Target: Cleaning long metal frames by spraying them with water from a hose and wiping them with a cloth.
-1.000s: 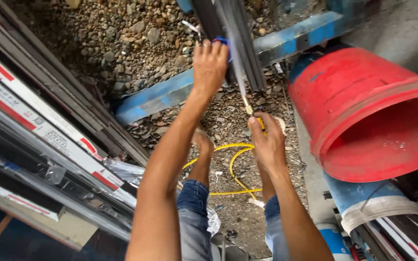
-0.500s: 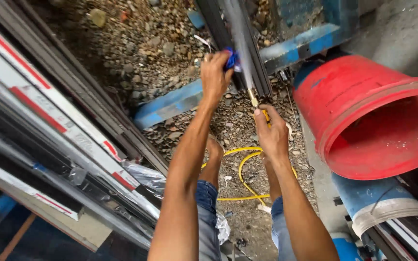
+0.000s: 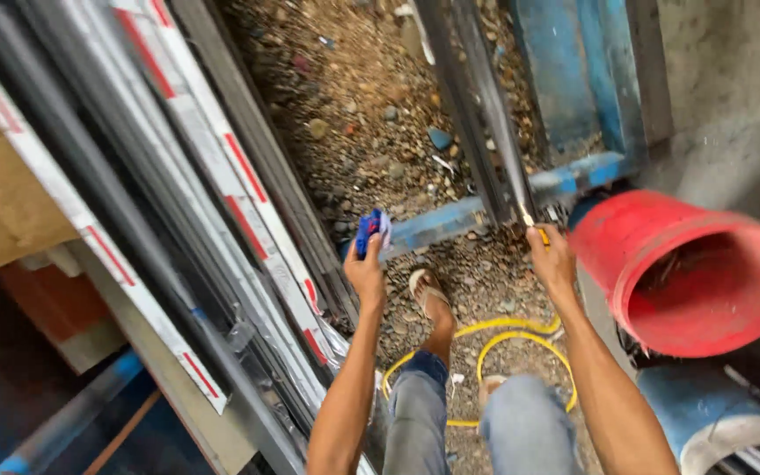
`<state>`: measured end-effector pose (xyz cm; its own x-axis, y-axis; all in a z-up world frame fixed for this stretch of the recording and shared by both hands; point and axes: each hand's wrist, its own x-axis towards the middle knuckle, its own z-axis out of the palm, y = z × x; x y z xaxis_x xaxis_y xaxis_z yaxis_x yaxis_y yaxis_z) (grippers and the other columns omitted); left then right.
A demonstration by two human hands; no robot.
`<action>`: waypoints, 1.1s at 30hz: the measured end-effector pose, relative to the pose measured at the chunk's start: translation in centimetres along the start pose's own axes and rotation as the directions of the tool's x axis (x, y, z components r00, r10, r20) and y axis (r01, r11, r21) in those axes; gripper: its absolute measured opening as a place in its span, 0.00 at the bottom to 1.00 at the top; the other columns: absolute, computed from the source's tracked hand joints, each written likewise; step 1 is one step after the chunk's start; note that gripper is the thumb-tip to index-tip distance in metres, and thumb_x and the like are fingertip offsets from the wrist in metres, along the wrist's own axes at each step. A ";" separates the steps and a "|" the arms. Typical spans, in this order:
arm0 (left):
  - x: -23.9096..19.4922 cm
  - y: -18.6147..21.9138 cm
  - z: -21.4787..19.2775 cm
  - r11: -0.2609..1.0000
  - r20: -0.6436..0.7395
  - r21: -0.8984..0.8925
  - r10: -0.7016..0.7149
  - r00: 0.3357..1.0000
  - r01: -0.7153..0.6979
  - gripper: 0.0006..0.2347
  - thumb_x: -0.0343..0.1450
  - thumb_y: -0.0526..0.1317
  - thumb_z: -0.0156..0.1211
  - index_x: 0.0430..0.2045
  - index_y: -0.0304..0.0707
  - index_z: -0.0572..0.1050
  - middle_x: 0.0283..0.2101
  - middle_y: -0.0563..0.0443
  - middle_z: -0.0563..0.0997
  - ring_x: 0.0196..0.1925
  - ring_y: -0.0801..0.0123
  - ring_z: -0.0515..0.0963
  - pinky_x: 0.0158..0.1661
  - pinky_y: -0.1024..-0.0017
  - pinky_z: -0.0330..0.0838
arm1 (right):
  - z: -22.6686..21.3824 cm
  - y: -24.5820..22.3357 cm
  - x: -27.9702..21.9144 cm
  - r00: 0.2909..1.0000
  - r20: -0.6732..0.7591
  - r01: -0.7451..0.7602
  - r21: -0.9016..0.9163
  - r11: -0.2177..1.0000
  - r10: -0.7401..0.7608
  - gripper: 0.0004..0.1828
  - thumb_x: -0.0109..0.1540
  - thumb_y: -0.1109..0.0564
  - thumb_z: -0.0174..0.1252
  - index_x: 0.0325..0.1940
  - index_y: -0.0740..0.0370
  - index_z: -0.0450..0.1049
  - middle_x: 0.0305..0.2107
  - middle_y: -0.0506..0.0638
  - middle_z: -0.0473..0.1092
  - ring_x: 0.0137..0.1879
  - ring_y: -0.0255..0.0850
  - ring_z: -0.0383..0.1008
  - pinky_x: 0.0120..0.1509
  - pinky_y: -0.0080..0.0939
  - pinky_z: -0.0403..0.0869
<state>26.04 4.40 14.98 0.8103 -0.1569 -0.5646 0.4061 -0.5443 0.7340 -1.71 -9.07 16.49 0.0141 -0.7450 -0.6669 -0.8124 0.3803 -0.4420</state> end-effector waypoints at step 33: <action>26.7 24.1 20.6 0.876 0.415 0.357 0.162 0.895 -0.324 0.23 0.66 0.45 0.73 0.56 0.49 0.74 0.49 0.30 0.81 0.54 0.34 0.79 0.53 0.48 0.75 | 3.2 -31.2 25.6 0.989 0.024 -0.151 0.122 0.981 0.149 0.24 0.68 0.40 0.49 0.54 0.59 0.78 0.47 0.67 0.76 0.58 0.66 0.73 0.61 0.63 0.70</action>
<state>48.82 -29.88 9.86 0.6156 -0.5708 -0.5433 -0.0580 -0.7204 0.6911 25.92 -38.27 11.27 -0.0932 -0.6667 -0.7395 -0.7283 0.5521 -0.4060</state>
